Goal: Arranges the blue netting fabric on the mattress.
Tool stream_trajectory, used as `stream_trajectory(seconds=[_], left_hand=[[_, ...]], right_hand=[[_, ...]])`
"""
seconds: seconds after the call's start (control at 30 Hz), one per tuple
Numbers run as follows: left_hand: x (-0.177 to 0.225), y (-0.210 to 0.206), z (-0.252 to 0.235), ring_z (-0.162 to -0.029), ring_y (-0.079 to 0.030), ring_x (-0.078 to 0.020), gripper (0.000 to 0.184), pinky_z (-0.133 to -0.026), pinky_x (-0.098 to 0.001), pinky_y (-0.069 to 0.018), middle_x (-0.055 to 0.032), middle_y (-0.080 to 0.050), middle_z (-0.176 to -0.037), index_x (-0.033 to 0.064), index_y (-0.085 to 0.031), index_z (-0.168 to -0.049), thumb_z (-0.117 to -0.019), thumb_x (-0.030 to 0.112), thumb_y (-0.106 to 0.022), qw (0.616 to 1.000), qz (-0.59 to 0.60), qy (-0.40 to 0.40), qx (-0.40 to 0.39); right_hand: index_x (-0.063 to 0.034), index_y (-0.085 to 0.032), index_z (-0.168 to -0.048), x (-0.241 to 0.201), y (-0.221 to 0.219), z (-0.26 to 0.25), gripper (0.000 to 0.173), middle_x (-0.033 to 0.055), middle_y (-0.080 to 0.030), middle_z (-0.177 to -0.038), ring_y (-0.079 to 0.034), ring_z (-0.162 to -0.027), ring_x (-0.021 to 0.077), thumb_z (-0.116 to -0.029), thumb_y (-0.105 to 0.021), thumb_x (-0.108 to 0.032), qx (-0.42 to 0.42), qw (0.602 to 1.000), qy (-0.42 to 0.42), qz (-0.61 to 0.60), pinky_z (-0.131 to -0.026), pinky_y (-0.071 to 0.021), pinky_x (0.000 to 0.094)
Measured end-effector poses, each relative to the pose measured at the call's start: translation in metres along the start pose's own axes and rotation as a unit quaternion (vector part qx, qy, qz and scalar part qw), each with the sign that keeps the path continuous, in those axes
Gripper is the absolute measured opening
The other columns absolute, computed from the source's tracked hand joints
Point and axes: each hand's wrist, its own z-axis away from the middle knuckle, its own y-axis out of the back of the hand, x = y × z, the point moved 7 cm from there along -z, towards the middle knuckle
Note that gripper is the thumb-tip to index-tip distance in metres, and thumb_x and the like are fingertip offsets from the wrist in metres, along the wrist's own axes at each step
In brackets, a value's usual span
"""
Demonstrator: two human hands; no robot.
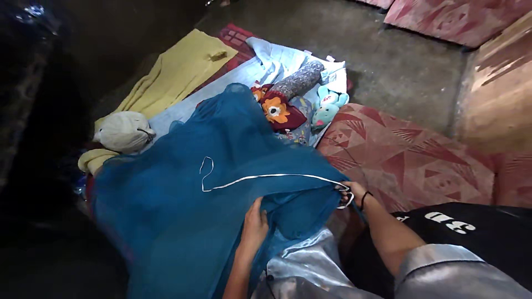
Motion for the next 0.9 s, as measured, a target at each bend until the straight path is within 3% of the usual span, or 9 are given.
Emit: stream_trajectory(seconds=[0.1, 0.2, 0.27, 0.33, 0.37, 0.5, 0.63, 0.7, 0.9], left_hand=[[0.005, -0.004, 0.004, -0.094, -0.071, -0.0264, 0.028, -0.089, -0.037, -0.0556, -0.0217, -0.072, -0.102, -0.0114, -0.066, -0.116, -0.0946, -0.01, -0.049, 0.993, 0.046, -0.082, 0.076], [0.014, -0.02, 0.013, -0.07, -0.062, -0.0117, 0.026, -0.069, -0.0262, -0.0518, -0.0098, -0.068, -0.079, -0.0074, -0.071, -0.103, -0.0922, -0.011, -0.047, 0.994, 0.077, -0.075, 0.009], [0.014, -0.039, 0.016, -0.09, -0.069, -0.0237, 0.029, -0.086, -0.0366, -0.0547, -0.0172, -0.073, -0.099, -0.0047, -0.07, -0.117, -0.0986, -0.006, -0.048, 0.993, -0.011, 0.001, -0.113], [0.004, -0.056, 0.017, -0.127, -0.06, -0.0342, 0.042, -0.108, -0.046, -0.0468, -0.0214, -0.06, -0.139, 0.0035, -0.055, -0.144, -0.1038, 0.0, -0.044, 0.96, -0.157, 0.107, -0.206], [-0.001, -0.059, 0.017, -0.133, -0.055, -0.0375, 0.049, -0.108, -0.0497, -0.0461, -0.0226, -0.053, -0.147, 0.0081, -0.044, -0.153, -0.1045, 0.001, -0.044, 0.941, -0.22, 0.146, -0.212], [-0.007, -0.05, 0.005, -0.138, -0.05, -0.0418, 0.057, -0.108, -0.0492, -0.0457, -0.0266, -0.046, -0.152, 0.0102, -0.036, -0.158, -0.1036, -0.002, -0.046, 0.938, -0.308, 0.129, -0.098], [-0.001, -0.04, -0.011, -0.147, -0.039, -0.039, 0.044, -0.119, -0.0461, -0.0345, -0.0258, -0.042, -0.156, -0.0061, -0.044, -0.149, -0.1055, -0.006, -0.036, 0.916, -0.343, 0.115, -0.171], [0.008, -0.036, -0.016, -0.143, -0.045, -0.0372, 0.038, -0.118, -0.0434, -0.0349, -0.0262, -0.05, -0.149, -0.0091, -0.05, -0.141, -0.1065, -0.005, -0.036, 0.914, -0.337, 0.107, -0.198], [0.003, -0.044, -0.025, -0.139, -0.05, -0.0352, 0.052, -0.116, -0.0474, -0.0379, -0.0243, -0.053, -0.147, -0.0028, -0.042, -0.151, -0.108, 0.025, -0.051, 0.94, -0.242, 0.132, -0.204]], right_hand=[[-0.0106, -0.054, -0.081, 0.001, 0.001, 0.0, 0.031, -0.0052, -0.04, -0.048, -0.037, -0.037, 0.0055, -0.1082, -0.04, -0.019, 0.0, 1.0, -0.008, -0.005, -0.039, -0.0375, 0.0204], [-0.0114, -0.053, -0.081, 0.002, 0.001, -0.002, 0.031, -0.0059, -0.039, -0.047, -0.037, -0.036, 0.0047, -0.1079, -0.041, -0.019, -0.01, 1.0, -0.011, -0.011, -0.039, -0.0375, 0.0199], [-0.0107, -0.054, -0.081, 0.003, 0.001, -0.002, 0.03, -0.0053, -0.039, -0.048, -0.037, -0.036, 0.0052, -0.1077, -0.041, -0.019, -0.01, 1.0, -0.015, -0.015, -0.039, -0.0378, 0.0204], [-0.0103, -0.054, -0.083, 0.0, 0.0, 0.002, 0.03, -0.0052, -0.039, -0.049, -0.037, -0.037, 0.0052, -0.1077, -0.041, -0.019, -0.003, 1.0, -0.015, -0.008, -0.039, -0.0367, 0.02], [-0.0101, -0.054, -0.083, -0.001, -0.001, 0.004, 0.029, -0.0051, -0.039, -0.05, -0.036, -0.038, 0.0054, -0.1077, -0.041, -0.018, -0.001, 1.0, -0.015, -0.005, -0.04, -0.0364, 0.0201], [-0.0092, -0.056, -0.085, -0.001, -0.001, 0.004, 0.031, -0.0051, -0.04, -0.05, -0.037, -0.039, 0.0057, -0.1087, -0.039, -0.019, -0.004, 1.0, -0.01, 0.004, -0.041, -0.0375, 0.0202], [-0.0087, -0.056, -0.086, -0.003, -0.001, 0.003, 0.031, -0.0051, -0.039, -0.051, -0.037, -0.039, 0.0059, -0.1091, -0.037, -0.019, -0.006, 1.0, -0.003, 0.008, -0.041, -0.0371, 0.0207], [-0.009, -0.055, -0.086, -0.003, -0.001, 0.003, 0.031, -0.0055, -0.038, -0.05, -0.037, -0.038, 0.0058, -0.109, -0.037, -0.019, -0.008, 1.0, -0.003, 0.007, -0.041, -0.037, 0.0208], [-0.0092, -0.055, -0.084, 0.0, -0.001, 0.001, 0.032, -0.0051, -0.039, -0.049, -0.037, -0.038, 0.0062, -0.1086, -0.038, -0.02, -0.006, 1.0, -0.005, 0.003, -0.04, -0.0376, 0.0215]])
